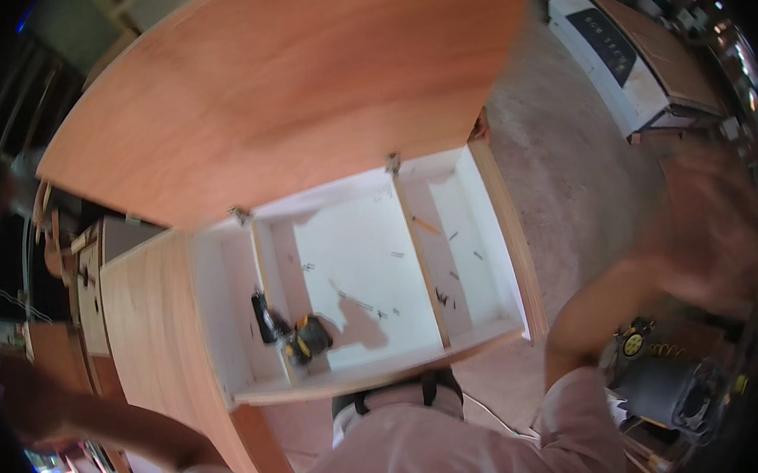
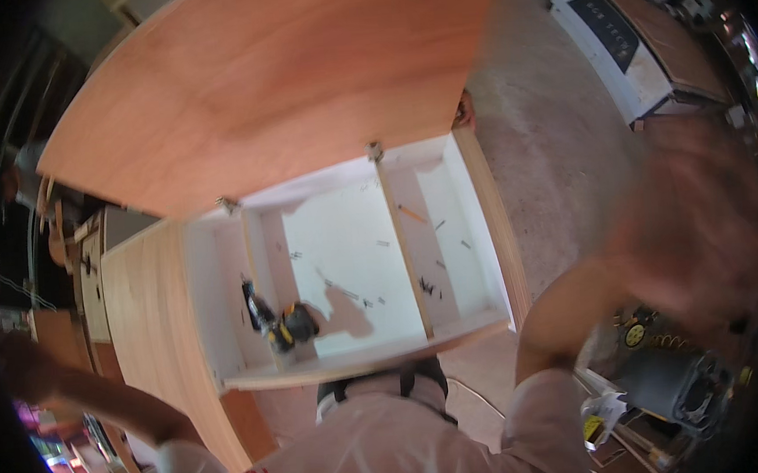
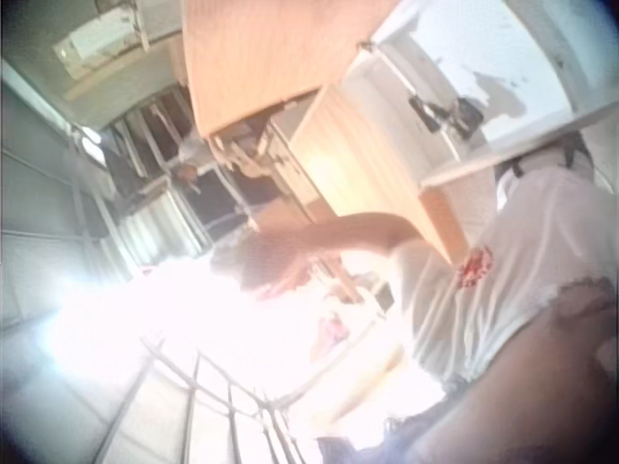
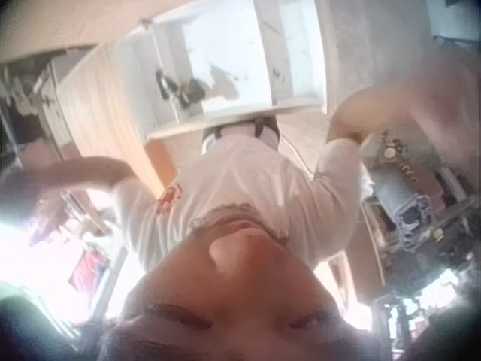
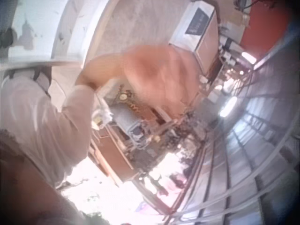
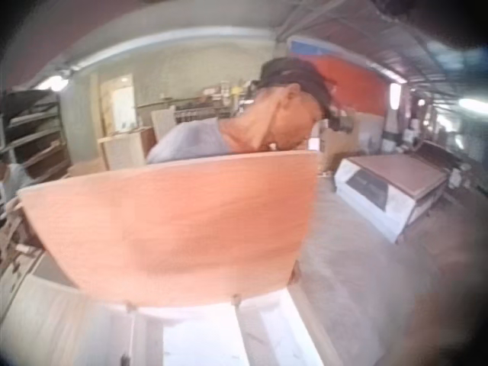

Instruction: The person uses a cordless drill to attach metal hinges to a wooden cabinet frame, then positions a large wooden panel on top with assistance from another person. The person handles screws, a drill, and wooden panels during the assembly.

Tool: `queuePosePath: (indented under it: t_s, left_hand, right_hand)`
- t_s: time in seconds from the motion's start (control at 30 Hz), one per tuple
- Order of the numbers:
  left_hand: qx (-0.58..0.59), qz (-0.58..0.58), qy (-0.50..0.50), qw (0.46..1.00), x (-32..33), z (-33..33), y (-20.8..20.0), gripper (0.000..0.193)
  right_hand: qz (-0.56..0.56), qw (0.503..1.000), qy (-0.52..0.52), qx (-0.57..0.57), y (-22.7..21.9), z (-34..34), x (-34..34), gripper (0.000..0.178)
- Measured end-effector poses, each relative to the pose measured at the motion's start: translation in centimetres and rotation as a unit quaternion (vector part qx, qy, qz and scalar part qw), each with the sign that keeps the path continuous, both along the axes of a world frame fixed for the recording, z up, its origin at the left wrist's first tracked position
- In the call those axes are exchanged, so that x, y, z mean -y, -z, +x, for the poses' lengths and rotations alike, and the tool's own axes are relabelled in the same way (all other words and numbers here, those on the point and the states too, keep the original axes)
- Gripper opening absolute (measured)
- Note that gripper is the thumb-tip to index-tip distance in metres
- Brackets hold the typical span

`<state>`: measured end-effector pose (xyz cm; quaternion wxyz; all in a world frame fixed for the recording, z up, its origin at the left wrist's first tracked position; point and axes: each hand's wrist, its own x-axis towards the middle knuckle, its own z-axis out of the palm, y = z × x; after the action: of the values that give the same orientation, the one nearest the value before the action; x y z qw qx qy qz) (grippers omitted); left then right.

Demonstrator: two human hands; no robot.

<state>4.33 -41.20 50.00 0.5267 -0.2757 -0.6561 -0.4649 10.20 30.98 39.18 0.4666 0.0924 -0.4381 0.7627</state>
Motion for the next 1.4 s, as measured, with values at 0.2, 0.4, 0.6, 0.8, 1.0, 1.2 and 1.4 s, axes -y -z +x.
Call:
queuePosePath:
  t_s: [0.2, 0.4, 0.6, 0.8, 1.0, 1.2, 1.4]
  left_hand:
    - [0.425, 0.254, -0.103, 0.863, 4.3, -18.5, 25.0, 0.082]
    - [0.371, 0.267, -0.007, 0.889, 3.7, -25.1, 30.6, 0.092]
    - [0.385, 0.319, 0.048, 0.865, 1.7, -26.7, 32.7, 0.097]
    - [0.327, 0.293, 0.032, 0.898, 2.1, -27.4, 33.8, 0.083]
    - [0.294, 0.287, -0.005, 0.912, 1.8, -27.8, 33.7, 0.069]
    - [0.302, 0.289, -0.035, 0.908, -1.3, -27.1, 33.5, 0.068]
    - [0.313, 0.285, -0.052, 0.904, 0.1, -27.6, 33.4, 0.073]
  right_hand:
    - [-0.191, 0.951, -0.027, 0.242, 24.5, -12.6, -5.0, 0.047]
    - [-0.139, 0.970, -0.053, 0.191, 32.2, -22.9, -11.2, 0.062]
    - [-0.059, 0.978, -0.068, 0.186, 29.5, -27.6, -11.9, 0.078]
    - [-0.073, 0.973, -0.062, 0.210, 31.9, -32.2, -7.2, 0.091]
    - [0.015, 0.963, -0.143, 0.230, 32.5, -29.1, -11.4, 0.084]
    - [-0.054, 0.952, -0.105, 0.282, 36.6, -31.9, -8.7, 0.061]
    - [-0.048, 0.957, -0.104, 0.266, 35.5, -30.9, -10.3, 0.068]
